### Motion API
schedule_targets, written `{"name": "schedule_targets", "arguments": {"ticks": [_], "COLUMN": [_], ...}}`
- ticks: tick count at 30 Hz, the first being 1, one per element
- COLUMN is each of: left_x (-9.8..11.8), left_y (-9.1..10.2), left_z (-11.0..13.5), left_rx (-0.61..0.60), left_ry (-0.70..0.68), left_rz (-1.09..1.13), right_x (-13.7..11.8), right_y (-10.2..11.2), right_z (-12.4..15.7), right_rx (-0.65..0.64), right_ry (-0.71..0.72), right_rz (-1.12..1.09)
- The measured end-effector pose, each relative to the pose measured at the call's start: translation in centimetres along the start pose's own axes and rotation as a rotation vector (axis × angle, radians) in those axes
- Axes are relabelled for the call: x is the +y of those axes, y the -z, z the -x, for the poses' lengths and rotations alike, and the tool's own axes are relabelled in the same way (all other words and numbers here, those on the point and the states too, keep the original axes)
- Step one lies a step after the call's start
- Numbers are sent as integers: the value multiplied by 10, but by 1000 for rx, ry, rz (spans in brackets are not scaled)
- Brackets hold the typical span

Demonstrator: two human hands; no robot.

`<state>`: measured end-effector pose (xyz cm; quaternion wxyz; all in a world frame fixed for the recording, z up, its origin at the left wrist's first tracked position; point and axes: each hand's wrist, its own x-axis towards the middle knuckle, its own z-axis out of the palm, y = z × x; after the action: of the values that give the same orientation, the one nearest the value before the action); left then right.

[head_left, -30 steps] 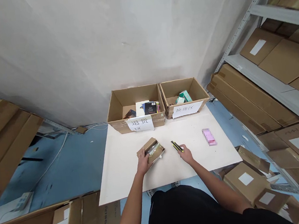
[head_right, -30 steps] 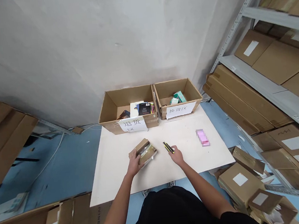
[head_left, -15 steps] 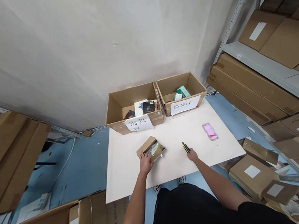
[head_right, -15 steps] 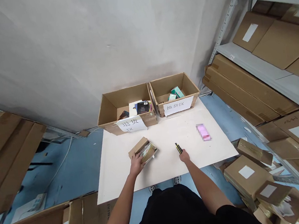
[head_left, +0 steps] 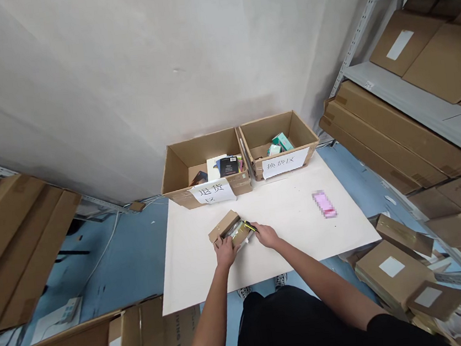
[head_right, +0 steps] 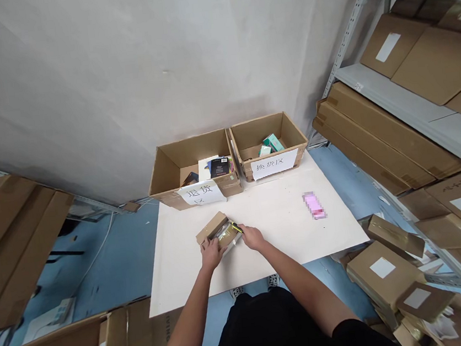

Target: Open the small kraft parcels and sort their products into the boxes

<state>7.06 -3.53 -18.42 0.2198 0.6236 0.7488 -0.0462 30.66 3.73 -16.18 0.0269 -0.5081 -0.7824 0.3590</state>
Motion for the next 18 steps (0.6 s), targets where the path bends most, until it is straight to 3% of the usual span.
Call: {"name": "schedule_targets", "arguments": {"ticks": [6, 10, 14, 18], "left_x": [2, 0, -3, 0], "left_y": [-2, -3, 0, 0], "left_z": [0, 2, 3, 7], "left_rx": [4, 34, 64, 121], "left_ry": [6, -14, -43, -82], "left_rz": [18, 20, 53, 68], "right_x": [-28, -20, 12, 50], "right_y": [13, 13, -1, -26], "right_z": [-7, 3, 24, 37], "right_rx": [-144, -171, 51, 288], "right_ry": [-35, 1, -39, -355], "right_rz": [279, 294, 57, -399]}}
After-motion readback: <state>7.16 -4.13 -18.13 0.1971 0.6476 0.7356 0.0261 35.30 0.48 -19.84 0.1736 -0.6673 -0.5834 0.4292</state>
